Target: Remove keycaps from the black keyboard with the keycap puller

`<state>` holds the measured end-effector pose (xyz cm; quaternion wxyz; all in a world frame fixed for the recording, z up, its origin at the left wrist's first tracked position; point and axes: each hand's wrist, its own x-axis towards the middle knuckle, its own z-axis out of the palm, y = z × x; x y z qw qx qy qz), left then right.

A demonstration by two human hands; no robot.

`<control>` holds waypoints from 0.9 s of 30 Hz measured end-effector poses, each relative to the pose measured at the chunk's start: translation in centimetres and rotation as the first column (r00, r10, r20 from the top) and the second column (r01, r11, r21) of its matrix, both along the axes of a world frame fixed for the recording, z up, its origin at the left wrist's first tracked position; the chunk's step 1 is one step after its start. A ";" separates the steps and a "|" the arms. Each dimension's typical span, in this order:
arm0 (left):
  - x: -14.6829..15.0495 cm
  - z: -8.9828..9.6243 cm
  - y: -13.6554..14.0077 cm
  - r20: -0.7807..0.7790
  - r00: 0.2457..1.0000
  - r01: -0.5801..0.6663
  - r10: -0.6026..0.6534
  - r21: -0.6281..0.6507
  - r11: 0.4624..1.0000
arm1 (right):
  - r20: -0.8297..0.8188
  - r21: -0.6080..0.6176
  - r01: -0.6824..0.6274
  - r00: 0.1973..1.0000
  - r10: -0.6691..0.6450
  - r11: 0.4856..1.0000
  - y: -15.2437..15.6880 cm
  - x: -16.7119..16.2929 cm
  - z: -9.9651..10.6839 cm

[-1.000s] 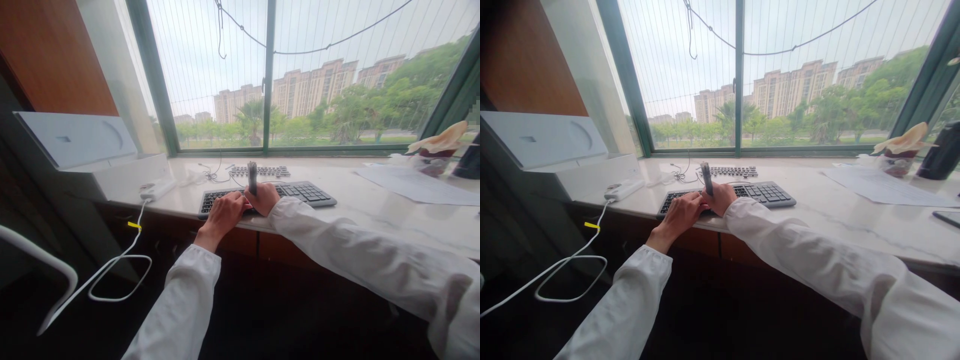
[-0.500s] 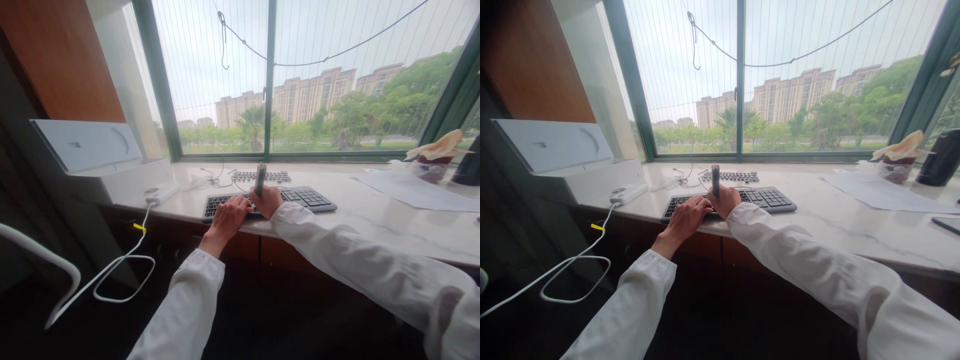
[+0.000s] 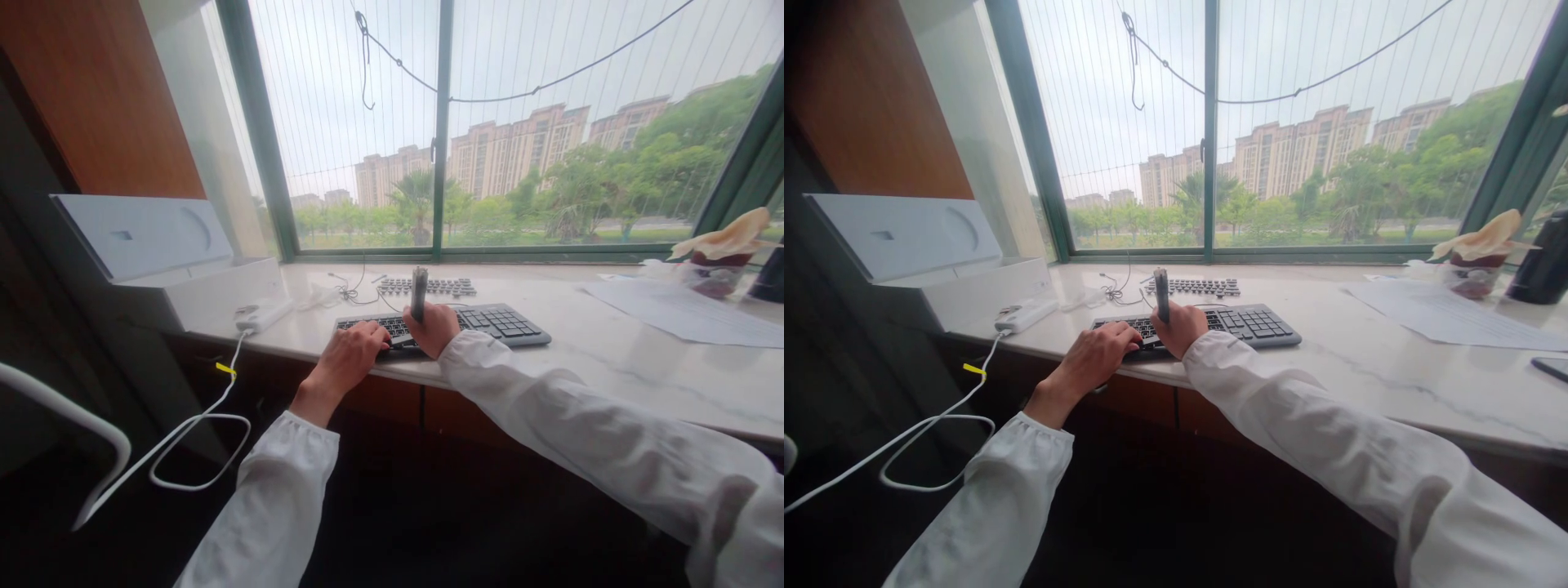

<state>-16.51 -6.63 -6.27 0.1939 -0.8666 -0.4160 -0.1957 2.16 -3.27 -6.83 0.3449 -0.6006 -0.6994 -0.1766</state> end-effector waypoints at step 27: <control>0.9 -1.0 0.9 -0.210 0.977 -0.018 0.040 0.107 0.994 | 0.014 0.042 0.023 1.000 -0.023 0.999 -0.1 0.0 0.1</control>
